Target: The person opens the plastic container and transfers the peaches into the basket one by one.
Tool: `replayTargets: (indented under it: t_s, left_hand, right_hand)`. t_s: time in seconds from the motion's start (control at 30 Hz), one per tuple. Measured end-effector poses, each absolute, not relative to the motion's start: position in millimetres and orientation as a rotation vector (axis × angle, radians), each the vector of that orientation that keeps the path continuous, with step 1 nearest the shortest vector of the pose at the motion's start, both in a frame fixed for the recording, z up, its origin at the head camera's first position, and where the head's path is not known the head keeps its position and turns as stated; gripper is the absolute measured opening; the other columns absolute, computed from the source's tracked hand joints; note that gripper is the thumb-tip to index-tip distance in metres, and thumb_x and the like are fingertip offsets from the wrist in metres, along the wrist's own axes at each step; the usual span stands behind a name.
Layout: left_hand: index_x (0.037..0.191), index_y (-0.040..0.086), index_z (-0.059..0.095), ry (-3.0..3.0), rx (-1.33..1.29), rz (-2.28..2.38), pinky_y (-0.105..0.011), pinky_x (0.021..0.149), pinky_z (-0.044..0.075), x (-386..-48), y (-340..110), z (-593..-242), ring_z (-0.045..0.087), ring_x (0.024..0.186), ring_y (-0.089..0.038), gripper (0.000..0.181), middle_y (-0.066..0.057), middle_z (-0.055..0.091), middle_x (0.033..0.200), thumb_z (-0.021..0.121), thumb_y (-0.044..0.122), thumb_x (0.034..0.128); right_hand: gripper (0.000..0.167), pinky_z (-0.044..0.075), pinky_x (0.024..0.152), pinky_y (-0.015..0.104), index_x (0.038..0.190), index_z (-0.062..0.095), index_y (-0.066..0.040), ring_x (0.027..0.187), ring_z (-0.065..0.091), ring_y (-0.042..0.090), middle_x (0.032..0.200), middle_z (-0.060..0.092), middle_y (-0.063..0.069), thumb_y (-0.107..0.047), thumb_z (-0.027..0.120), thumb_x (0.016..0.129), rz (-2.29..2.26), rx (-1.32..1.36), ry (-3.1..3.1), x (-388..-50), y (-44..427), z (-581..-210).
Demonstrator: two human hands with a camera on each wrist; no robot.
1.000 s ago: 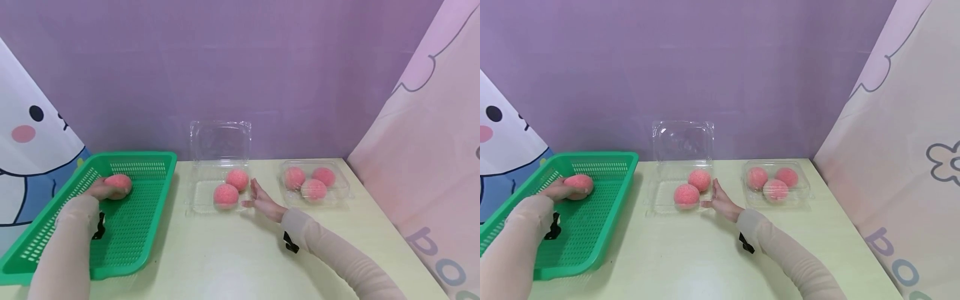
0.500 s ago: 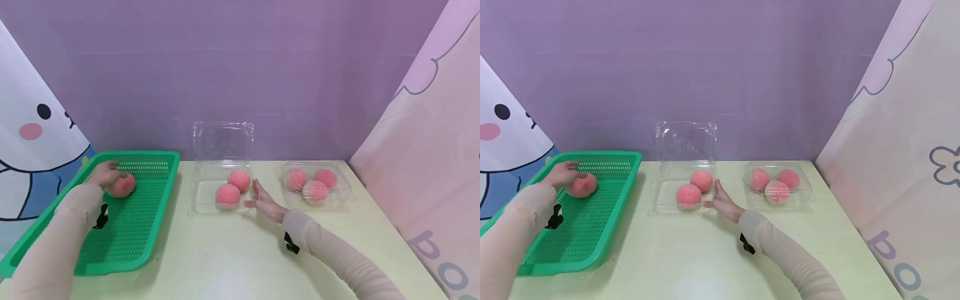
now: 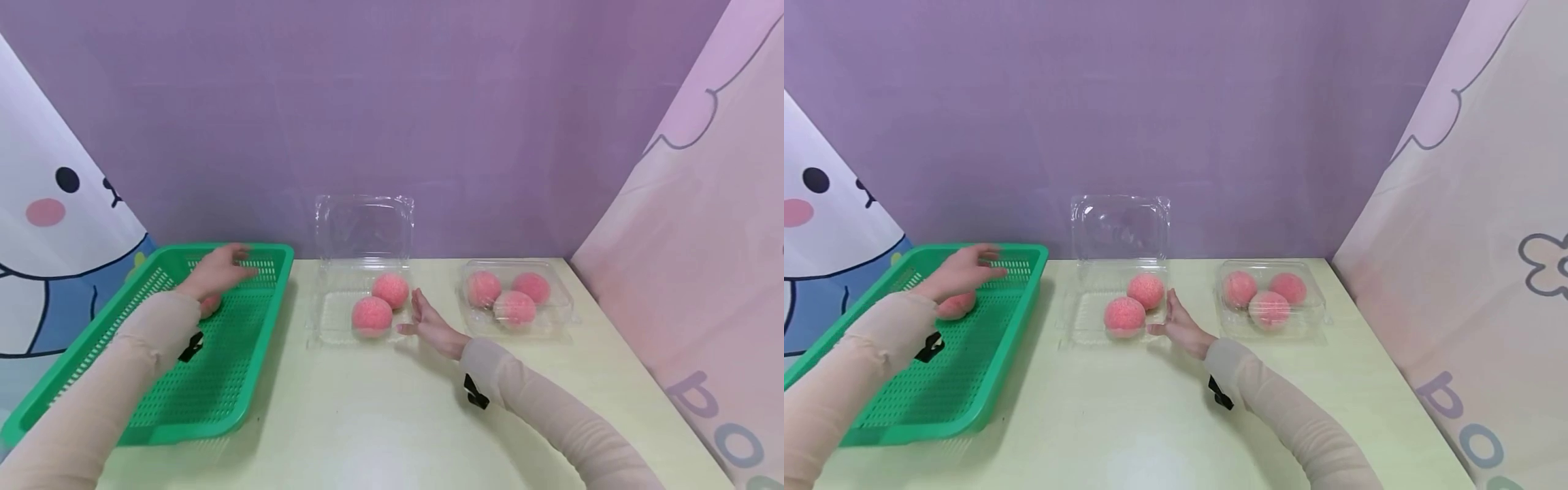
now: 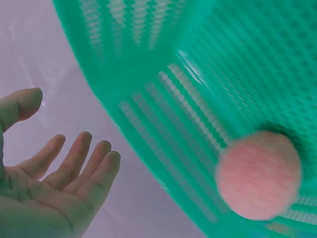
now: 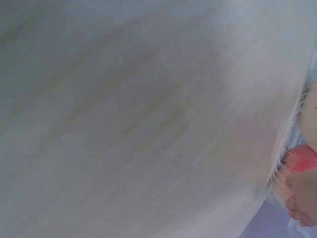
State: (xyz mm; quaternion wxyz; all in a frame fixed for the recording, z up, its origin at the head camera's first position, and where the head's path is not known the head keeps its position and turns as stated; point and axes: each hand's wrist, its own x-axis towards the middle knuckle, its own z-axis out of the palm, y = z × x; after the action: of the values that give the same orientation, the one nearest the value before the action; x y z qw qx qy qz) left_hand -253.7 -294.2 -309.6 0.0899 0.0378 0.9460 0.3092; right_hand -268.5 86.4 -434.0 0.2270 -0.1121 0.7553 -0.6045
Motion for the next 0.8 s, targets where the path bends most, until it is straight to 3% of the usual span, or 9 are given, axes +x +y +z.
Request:
replayTargets:
  t_s: [0.37,0.8]
  left_hand:
    - [0.138,0.011,0.036,2.641,0.182,1.179,-0.050,0.098,0.039,-250.8,-227.0,-289.9,0.035,0.129,-0.033,0.051,-0.013,0.039,0.139,0.049,0.032,0.0936]
    - [0.126,0.004,0.051,2.581,0.284,1.205,-0.043,0.095,0.045,-251.9,-154.9,-316.4,0.052,0.114,-0.029,0.038,-0.015,0.054,0.125,0.053,0.019,0.0904]
  right_hand:
    - [0.099,0.009,0.115,0.043,0.146,-0.014,-0.012,0.141,0.004,0.026,0.155,-0.009,0.002,-0.009,0.063,0.083,-1.685,-0.274,2.082,-268.8,85.9,-434.7]
    - [0.099,0.008,0.114,0.044,0.146,-0.013,-0.012,0.141,0.004,0.028,0.155,-0.008,0.004,-0.010,0.063,0.083,-1.694,-0.276,2.088,-269.8,87.9,-435.4]
